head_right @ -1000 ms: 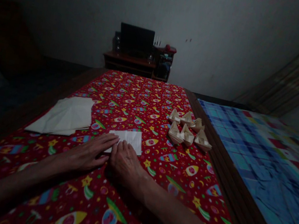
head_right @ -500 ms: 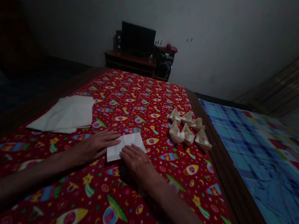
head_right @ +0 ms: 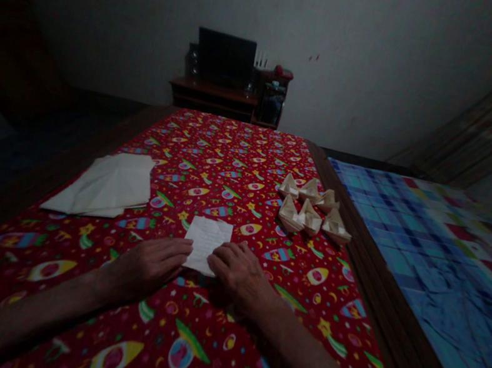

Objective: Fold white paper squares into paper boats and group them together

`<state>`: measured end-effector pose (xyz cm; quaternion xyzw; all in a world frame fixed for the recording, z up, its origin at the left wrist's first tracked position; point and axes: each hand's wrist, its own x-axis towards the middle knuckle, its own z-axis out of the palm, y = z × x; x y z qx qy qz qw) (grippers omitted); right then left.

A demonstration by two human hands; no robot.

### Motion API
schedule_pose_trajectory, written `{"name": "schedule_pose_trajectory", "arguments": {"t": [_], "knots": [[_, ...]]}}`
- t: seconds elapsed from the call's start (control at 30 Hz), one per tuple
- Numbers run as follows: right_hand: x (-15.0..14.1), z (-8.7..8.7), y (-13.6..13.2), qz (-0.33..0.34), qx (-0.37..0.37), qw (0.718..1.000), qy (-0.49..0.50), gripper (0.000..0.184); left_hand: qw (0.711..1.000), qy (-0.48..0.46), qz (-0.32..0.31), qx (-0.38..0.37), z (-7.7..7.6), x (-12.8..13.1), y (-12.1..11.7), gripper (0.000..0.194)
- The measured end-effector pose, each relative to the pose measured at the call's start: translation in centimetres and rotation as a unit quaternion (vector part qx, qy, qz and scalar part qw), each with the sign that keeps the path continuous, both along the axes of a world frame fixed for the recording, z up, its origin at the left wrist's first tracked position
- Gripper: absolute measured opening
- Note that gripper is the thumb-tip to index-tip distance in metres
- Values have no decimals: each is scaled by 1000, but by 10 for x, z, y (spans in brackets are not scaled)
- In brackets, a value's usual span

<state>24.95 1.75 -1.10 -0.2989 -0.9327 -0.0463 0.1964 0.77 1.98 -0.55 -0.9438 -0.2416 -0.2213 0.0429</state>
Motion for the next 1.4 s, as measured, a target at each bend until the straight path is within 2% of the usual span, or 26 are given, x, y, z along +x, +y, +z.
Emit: {"name": "schedule_pose_trajectory", "arguments": {"t": [0.1, 0.2, 0.27, 0.37, 0.5, 0.73, 0.8, 1.0, 1.17, 1.4], "knots": [[4, -7, -3, 1, -16, 999, 40, 24, 996, -19, -4, -90, 1, 2, -1, 11], [8, -10, -2, -1, -36, 994, 104, 26, 986, -49, -2, -158, 1, 0, 3, 26], [8, -9, -1, -3, -70, 987, 145, 24, 979, -85, 15, -184, -1, -3, 6, 28], [8, -5, 0, -21, -152, 969, 193, 20, 965, -140, 38, -218, -4, -5, 10, 18], [6, -5, 5, -81, -208, 944, 244, 20, 950, -170, 83, -249, -5, -5, 11, 15], [-2, -4, 17, -208, -233, 924, 220, 21, 943, -161, 140, -256, -9, -1, 18, 23], [-3, -3, 18, -225, -223, 927, 198, 22, 941, -146, 171, -253, -7, 1, 21, 29], [-9, 3, 19, -244, -163, 948, 123, 25, 929, -85, 274, -233, 3, 11, 27, 38], [-14, 6, 19, -248, -139, 956, 67, 25, 947, -61, 261, -178, -1, 10, 31, 35], [-11, -5, 22, -251, -108, 961, 46, 24, 946, -15, 285, -157, -1, 12, 35, 36]]}}
